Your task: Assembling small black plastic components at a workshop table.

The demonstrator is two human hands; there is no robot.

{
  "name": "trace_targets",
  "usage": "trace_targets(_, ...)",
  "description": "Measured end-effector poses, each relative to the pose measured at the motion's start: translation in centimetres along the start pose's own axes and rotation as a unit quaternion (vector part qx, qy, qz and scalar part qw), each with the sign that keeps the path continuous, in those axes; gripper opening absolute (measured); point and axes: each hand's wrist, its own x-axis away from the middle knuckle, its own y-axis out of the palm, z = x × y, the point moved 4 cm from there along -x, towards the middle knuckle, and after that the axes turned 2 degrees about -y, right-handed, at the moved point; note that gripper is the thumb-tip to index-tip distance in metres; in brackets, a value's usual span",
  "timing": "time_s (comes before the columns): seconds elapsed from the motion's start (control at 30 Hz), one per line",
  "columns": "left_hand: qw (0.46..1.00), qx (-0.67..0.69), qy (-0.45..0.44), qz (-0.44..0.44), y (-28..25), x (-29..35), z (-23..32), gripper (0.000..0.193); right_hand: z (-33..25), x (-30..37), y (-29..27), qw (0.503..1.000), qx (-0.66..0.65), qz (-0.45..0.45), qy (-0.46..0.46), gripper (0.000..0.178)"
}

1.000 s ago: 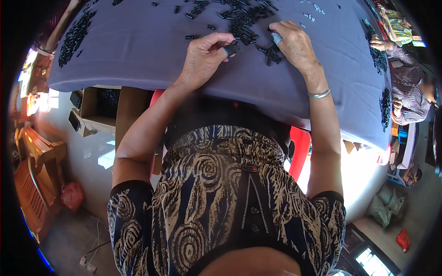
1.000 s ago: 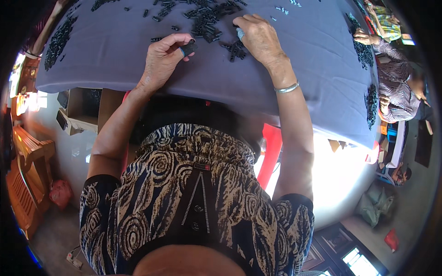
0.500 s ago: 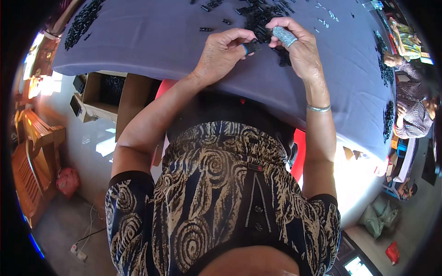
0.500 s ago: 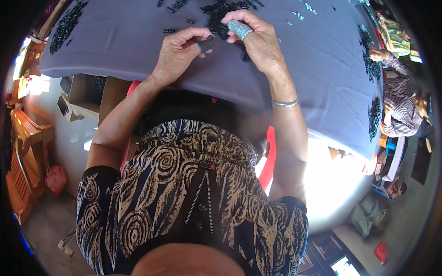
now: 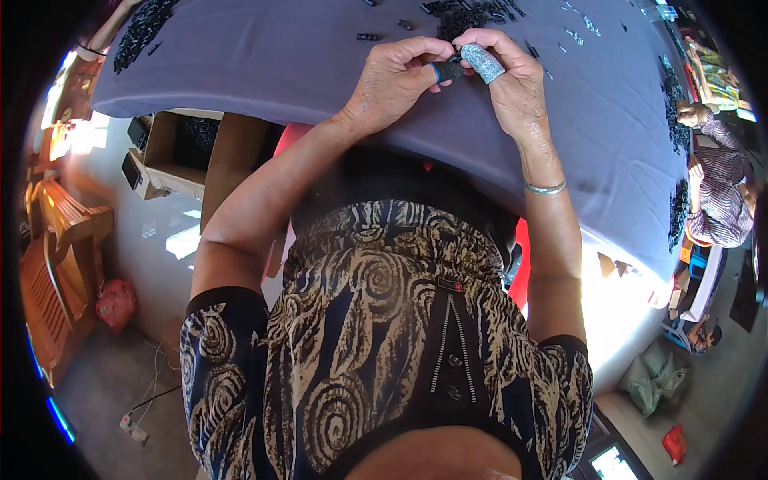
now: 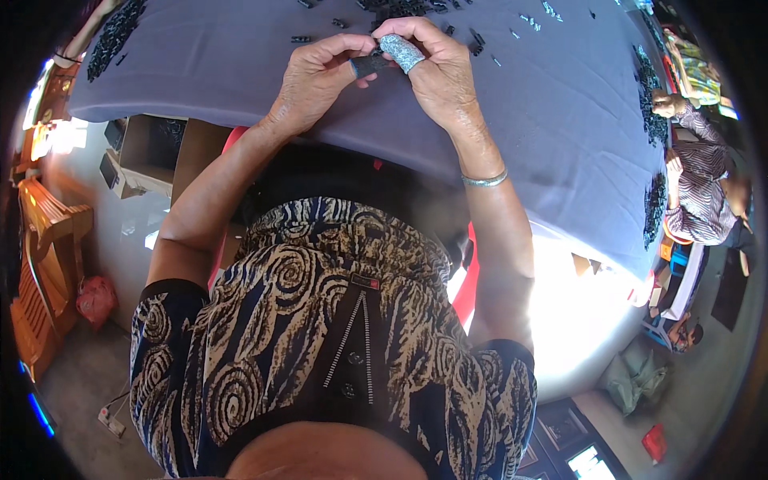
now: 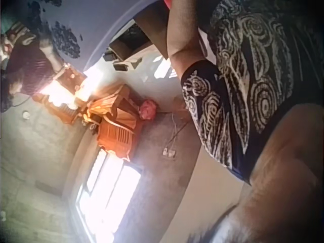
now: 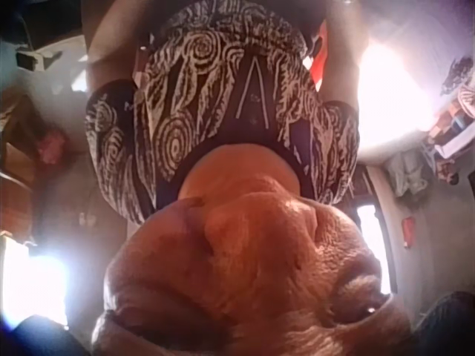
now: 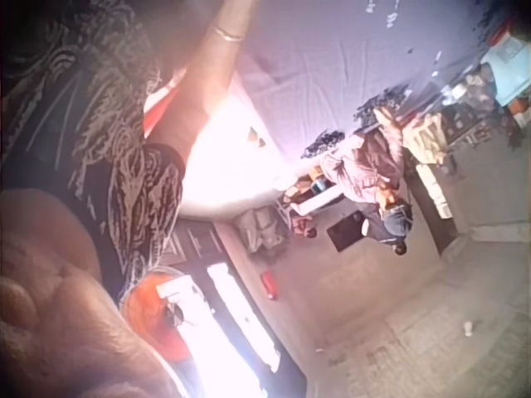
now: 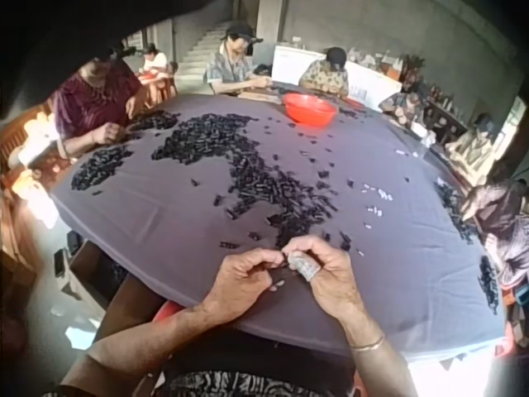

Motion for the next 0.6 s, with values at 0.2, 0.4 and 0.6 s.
trace_targets(0.2,1.0,0.003,-0.006,0.007,0.0,0.1,0.0,0.028,-0.1,0.1,-0.1,1.0,0.003,-0.012,-0.01,0.013)
trace_targets(0.4,0.999,-0.018,-0.037,-0.022,-0.1,0.2,0.5,0.022,-0.7,0.0,-0.4,0.985,0.142,-0.027,-0.096,0.016)
trace_targets(0.6,0.996,0.017,-0.081,-0.026,-0.6,0.1,0.2,0.029,-1.4,0.3,0.4,0.968,0.181,-0.021,-0.172,0.018)
